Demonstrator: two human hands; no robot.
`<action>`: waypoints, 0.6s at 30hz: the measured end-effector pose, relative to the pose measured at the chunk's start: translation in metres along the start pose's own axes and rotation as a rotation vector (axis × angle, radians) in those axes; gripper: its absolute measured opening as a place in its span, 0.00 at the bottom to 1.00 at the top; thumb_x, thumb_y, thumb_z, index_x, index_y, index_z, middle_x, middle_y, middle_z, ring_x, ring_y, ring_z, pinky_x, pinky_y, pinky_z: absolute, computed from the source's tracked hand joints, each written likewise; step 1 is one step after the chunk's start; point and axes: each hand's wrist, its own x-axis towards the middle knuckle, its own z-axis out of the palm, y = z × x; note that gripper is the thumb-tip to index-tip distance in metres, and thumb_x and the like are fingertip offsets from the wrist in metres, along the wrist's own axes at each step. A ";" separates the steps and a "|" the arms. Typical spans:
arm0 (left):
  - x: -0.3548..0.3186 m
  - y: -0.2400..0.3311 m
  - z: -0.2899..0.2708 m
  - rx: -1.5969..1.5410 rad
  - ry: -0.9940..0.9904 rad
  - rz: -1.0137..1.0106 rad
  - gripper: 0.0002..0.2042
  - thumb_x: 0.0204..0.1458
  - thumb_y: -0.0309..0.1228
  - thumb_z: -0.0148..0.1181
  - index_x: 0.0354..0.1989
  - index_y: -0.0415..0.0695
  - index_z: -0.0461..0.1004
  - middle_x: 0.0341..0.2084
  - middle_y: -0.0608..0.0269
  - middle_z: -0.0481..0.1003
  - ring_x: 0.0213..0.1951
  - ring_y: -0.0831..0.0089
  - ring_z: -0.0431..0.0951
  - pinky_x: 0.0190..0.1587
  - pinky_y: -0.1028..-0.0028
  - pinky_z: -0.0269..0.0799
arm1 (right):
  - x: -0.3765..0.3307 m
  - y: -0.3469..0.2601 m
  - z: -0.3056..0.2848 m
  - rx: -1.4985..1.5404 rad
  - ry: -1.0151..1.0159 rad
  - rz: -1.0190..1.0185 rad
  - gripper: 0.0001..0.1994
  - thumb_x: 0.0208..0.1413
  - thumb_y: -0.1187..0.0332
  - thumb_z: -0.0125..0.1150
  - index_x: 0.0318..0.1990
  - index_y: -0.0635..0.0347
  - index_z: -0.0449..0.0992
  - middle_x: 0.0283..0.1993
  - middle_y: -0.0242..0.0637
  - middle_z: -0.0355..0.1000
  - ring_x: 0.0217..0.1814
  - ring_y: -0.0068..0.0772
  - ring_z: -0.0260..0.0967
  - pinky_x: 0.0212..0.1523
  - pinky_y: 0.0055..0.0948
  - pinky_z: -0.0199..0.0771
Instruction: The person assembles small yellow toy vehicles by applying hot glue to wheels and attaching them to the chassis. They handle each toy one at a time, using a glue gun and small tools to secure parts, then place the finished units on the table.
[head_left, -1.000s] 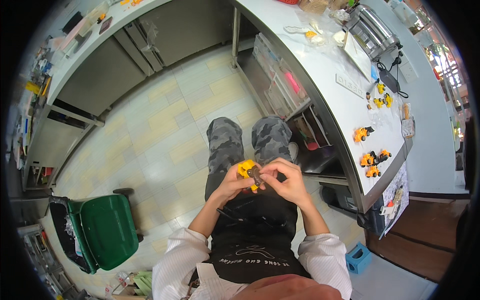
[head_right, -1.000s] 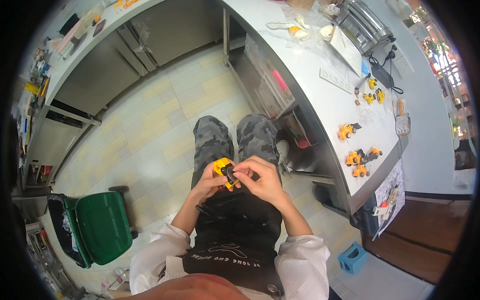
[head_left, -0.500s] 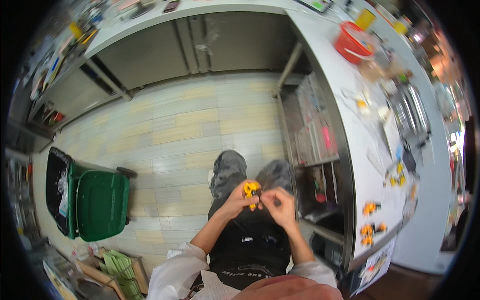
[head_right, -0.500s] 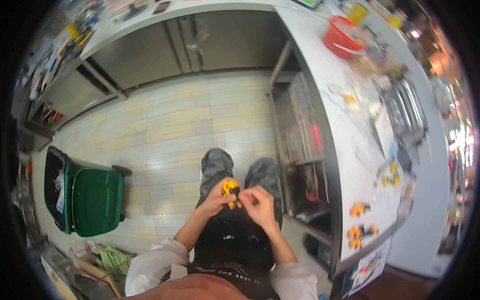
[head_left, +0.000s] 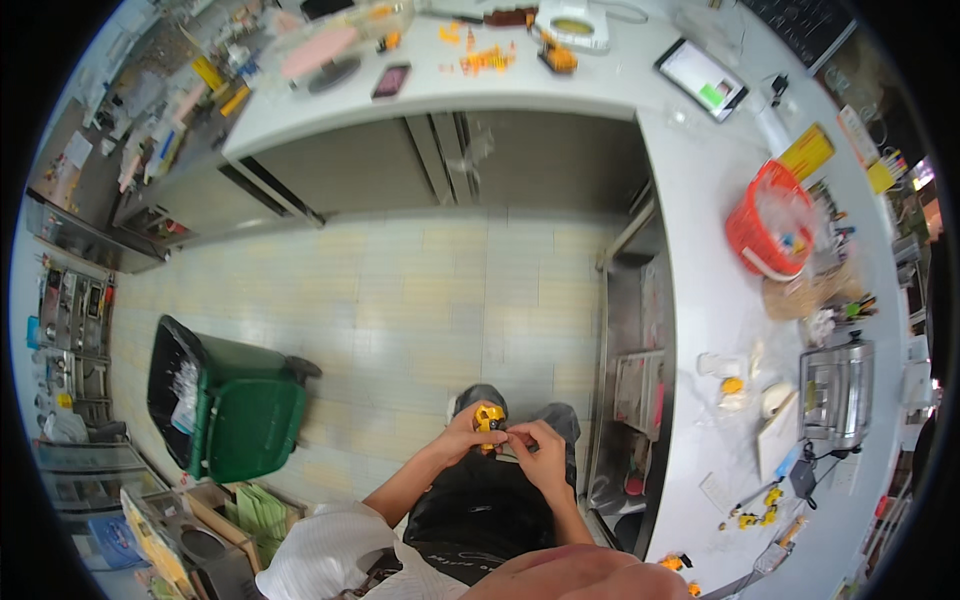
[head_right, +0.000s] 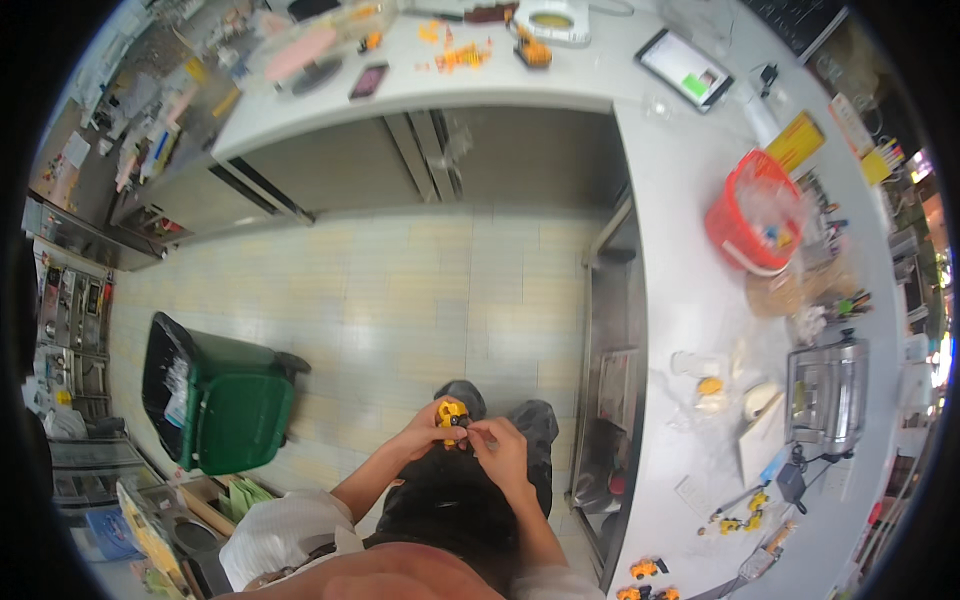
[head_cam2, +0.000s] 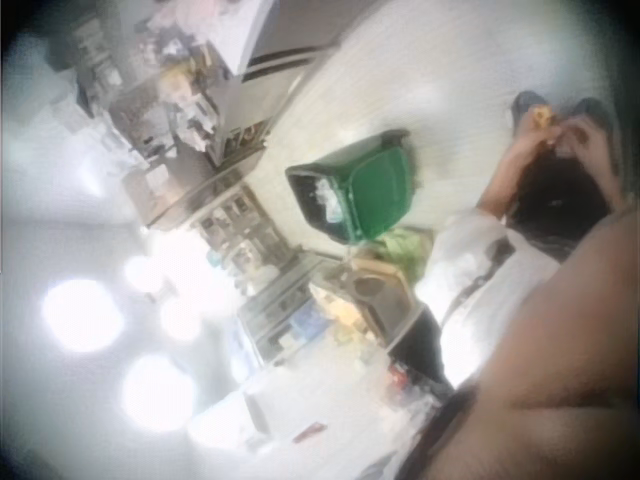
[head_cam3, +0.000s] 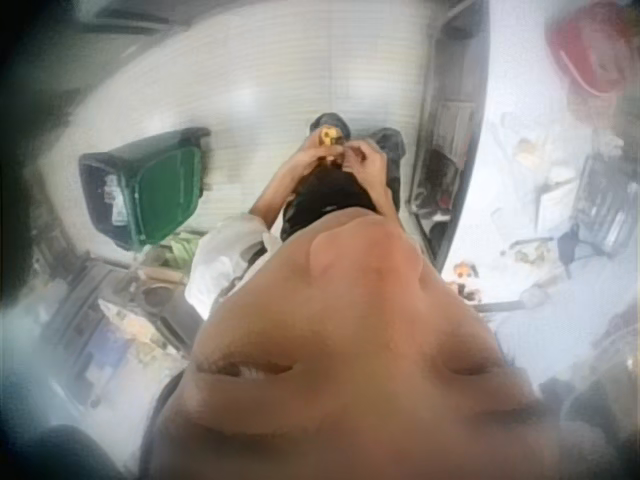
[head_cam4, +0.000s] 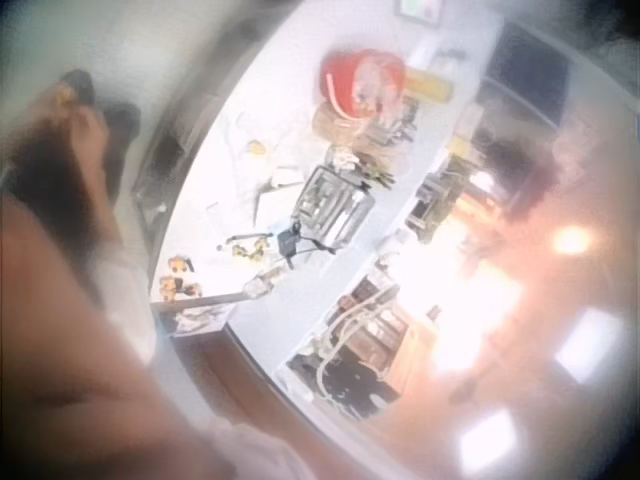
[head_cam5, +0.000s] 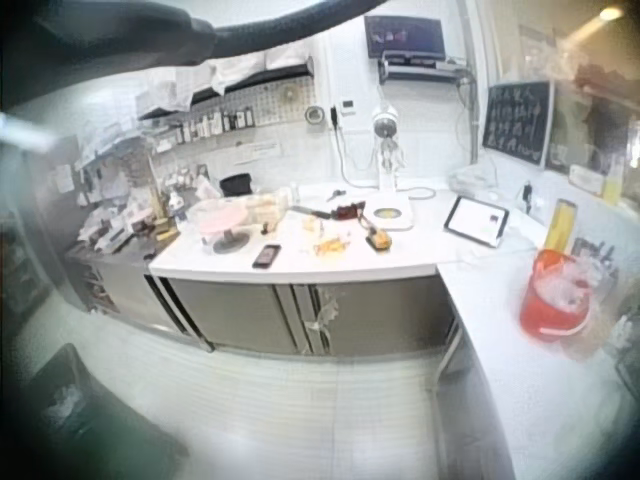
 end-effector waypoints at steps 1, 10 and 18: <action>-0.012 0.028 0.014 0.008 0.017 0.011 0.19 0.48 0.27 0.70 0.45 0.45 0.66 0.30 0.65 0.74 0.29 0.75 0.77 0.26 0.79 0.69 | 0.009 -0.033 -0.010 0.000 -0.021 -0.008 0.05 0.50 0.77 0.66 0.35 0.62 0.79 0.31 0.40 0.75 0.32 0.34 0.77 0.35 0.27 0.77; -0.111 0.254 0.090 0.434 -0.151 0.177 0.23 0.46 0.30 0.73 0.46 0.44 0.66 0.33 0.65 0.76 0.32 0.75 0.77 0.35 0.74 0.73 | 0.050 -0.276 -0.064 -0.138 -0.005 -0.217 0.03 0.49 0.75 0.66 0.33 0.61 0.80 0.30 0.39 0.74 0.31 0.35 0.73 0.31 0.31 0.73; -0.133 0.314 0.065 0.915 0.023 0.494 0.27 0.41 0.33 0.76 0.47 0.42 0.66 0.35 0.64 0.77 0.38 0.76 0.76 0.43 0.73 0.72 | 0.084 -0.295 -0.008 -0.060 0.104 -0.186 0.02 0.51 0.76 0.65 0.31 0.65 0.78 0.25 0.38 0.71 0.25 0.29 0.68 0.28 0.26 0.68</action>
